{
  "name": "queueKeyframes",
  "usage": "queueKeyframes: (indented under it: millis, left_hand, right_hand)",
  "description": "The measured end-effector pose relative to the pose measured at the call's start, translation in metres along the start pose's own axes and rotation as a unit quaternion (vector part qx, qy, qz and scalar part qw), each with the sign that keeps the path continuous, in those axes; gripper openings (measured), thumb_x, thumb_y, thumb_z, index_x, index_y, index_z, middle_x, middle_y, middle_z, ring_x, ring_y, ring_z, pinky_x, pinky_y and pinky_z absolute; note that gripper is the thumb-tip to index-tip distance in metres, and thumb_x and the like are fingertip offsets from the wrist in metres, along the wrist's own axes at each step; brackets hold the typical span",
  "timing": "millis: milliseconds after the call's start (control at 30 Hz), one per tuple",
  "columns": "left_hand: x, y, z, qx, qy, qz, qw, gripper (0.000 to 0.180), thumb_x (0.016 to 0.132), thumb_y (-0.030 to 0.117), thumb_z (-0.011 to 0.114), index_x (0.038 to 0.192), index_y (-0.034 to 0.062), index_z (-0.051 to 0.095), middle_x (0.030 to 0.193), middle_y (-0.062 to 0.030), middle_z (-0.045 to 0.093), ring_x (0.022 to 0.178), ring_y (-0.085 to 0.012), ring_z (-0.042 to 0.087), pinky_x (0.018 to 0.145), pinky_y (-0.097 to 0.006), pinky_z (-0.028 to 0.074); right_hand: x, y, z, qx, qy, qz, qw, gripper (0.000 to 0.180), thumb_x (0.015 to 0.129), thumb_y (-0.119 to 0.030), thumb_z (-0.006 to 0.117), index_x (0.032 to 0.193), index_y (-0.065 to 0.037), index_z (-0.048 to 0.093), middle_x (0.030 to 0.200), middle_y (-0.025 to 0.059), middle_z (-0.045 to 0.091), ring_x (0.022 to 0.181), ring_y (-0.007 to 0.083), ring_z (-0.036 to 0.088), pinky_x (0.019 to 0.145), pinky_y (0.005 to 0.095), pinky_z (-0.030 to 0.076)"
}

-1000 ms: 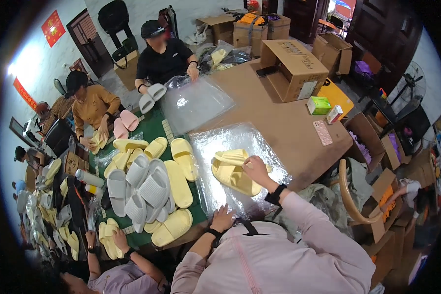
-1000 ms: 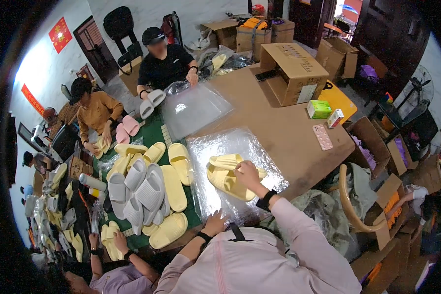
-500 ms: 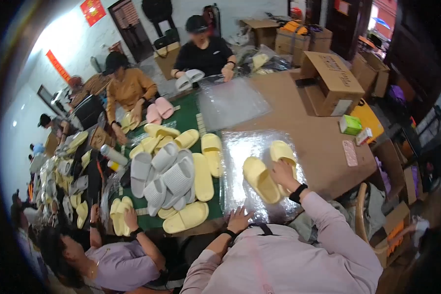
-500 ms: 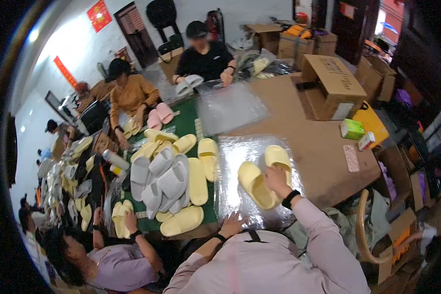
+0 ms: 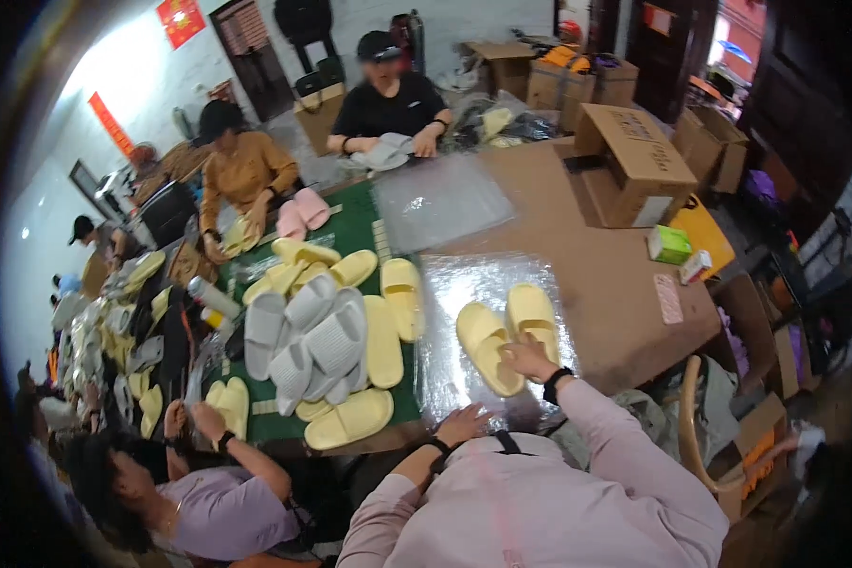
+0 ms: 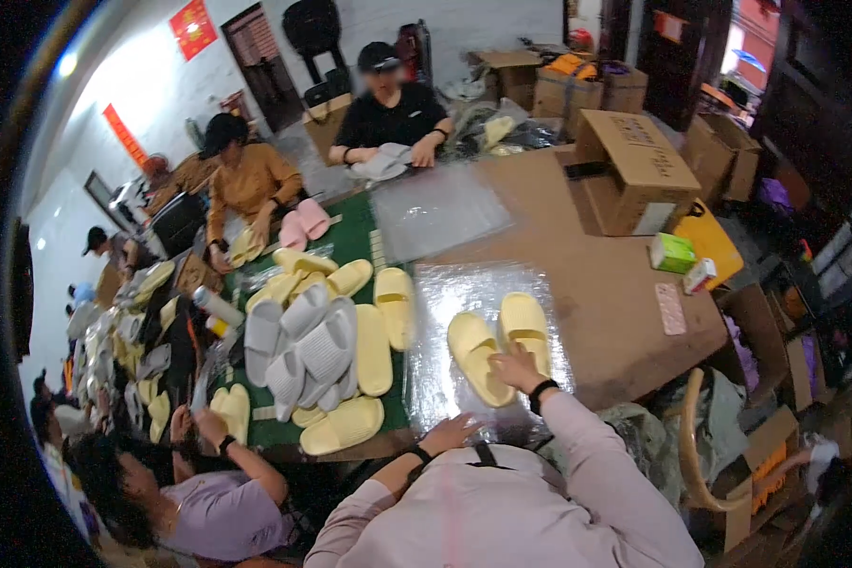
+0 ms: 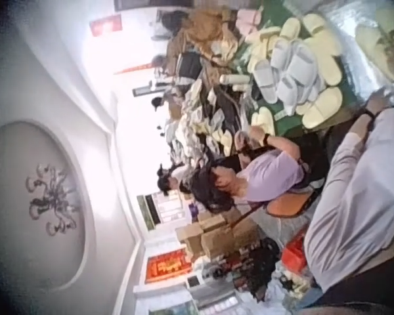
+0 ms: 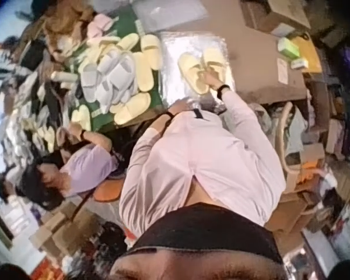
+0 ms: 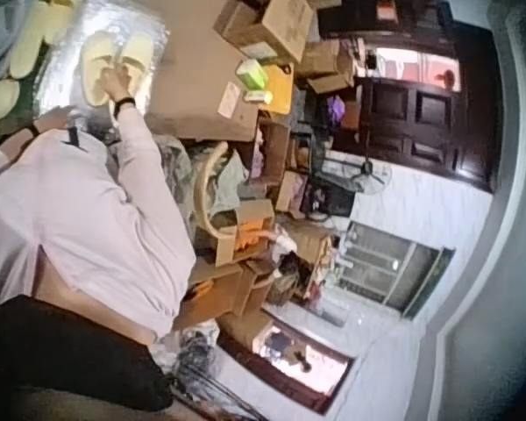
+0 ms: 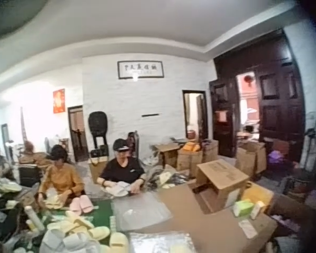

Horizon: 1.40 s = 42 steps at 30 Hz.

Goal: The recorder is inspecting and packing foam sandals into plastic bags and a larger sack in a manufacturing or warehouse setting.

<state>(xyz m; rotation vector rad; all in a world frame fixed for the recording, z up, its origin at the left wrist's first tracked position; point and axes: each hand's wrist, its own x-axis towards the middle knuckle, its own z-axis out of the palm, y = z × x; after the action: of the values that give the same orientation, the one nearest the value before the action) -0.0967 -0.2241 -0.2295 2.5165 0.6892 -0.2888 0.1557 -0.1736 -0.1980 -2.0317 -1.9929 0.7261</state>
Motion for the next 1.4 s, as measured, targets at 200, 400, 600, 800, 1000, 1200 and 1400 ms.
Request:
queueKeyframes:
  millis: [200,400,600,800,1000,1200,1400]
  left_hand:
    - [-0.008,-0.009,0.012,0.094,0.038,-0.024,0.995,0.055,0.082,0.026,0.05,0.134,0.0272,0.033,0.134,-0.0115,0.038,0.12,-0.0289,0.04,0.096,-0.051,0.032]
    - [-0.015,0.004,-0.009,0.115,0.017,-0.062,0.991,0.042,0.083,0.024,0.046,0.124,0.0211,0.046,0.13,-0.0107,0.043,0.114,-0.0265,0.044,0.093,-0.049,0.033]
    - [-0.009,-0.002,0.001,0.151,0.086,-0.072,0.982,0.042,0.081,0.017,0.043,0.122,0.0147,0.049,0.132,-0.0086,0.041,0.104,-0.0269,0.048,0.081,-0.042,0.04]
    - [-0.005,-0.018,0.024,0.198,0.123,-0.07,0.97,0.047,0.078,0.015,0.046,0.124,0.007,0.046,0.129,-0.0103,0.042,0.1,-0.0317,0.048,0.08,-0.04,0.04]
    - [-0.007,-0.012,-0.01,0.035,0.181,-0.044,0.982,0.018,0.071,0.011,0.054,0.088,0.0044,0.053,0.09,-0.0153,0.05,0.086,-0.0334,0.048,0.076,-0.041,0.039]
    - [-0.014,-0.012,-0.016,0.019,0.118,-0.011,0.993,0.016,0.07,0.015,0.055,0.082,0.0064,0.058,0.083,-0.0126,0.054,0.083,-0.0322,0.052,0.07,-0.042,0.043]
    - [-0.004,-0.014,-0.015,-0.127,0.073,-0.094,0.985,0.017,0.076,0.021,0.052,0.076,0.0062,0.061,0.081,-0.0176,0.061,0.081,-0.0316,0.059,0.068,-0.043,0.047]
  right_hand:
    - [0.014,-0.023,-0.007,-0.048,-0.023,0.069,0.996,0.044,0.073,-0.033,0.054,0.115,-0.021,0.051,0.123,0.0175,0.041,0.113,0.0356,0.04,0.086,0.0524,0.036]
    - [0.014,-0.022,-0.009,0.03,0.031,0.104,0.994,0.04,0.077,-0.034,0.052,0.11,-0.013,0.054,0.112,0.0144,0.049,0.111,0.0353,0.042,0.085,0.0514,0.034]
    - [-0.048,-0.007,-0.058,0.339,0.036,0.05,0.939,0.032,0.08,-0.022,0.054,0.104,-0.002,0.057,0.093,0.0099,0.061,0.088,0.0189,0.057,0.076,0.0287,0.043]
    - [-0.113,0.03,-0.081,0.375,-0.325,0.055,0.866,0.034,0.08,-0.017,0.055,0.112,-0.006,0.055,0.097,0.002,0.058,0.085,0.0101,0.051,0.076,0.0247,0.042]
    - [-0.143,0.037,-0.082,0.549,-0.414,-0.026,0.726,0.042,0.083,-0.005,0.056,0.122,0.004,0.045,0.114,0.0034,0.055,0.103,0.009,0.048,0.09,0.0224,0.036]
    - [-0.141,0.04,-0.058,0.653,-0.434,-0.009,0.62,0.038,0.082,-0.006,0.058,0.117,0.005,0.05,0.11,0.0059,0.059,0.095,0.0098,0.056,0.083,0.0208,0.044]
    - [-0.129,0.028,-0.06,0.599,-0.458,-0.001,0.657,0.035,0.084,-0.008,0.058,0.116,0.003,0.051,0.105,0.002,0.061,0.09,0.0077,0.056,0.08,0.0211,0.044]
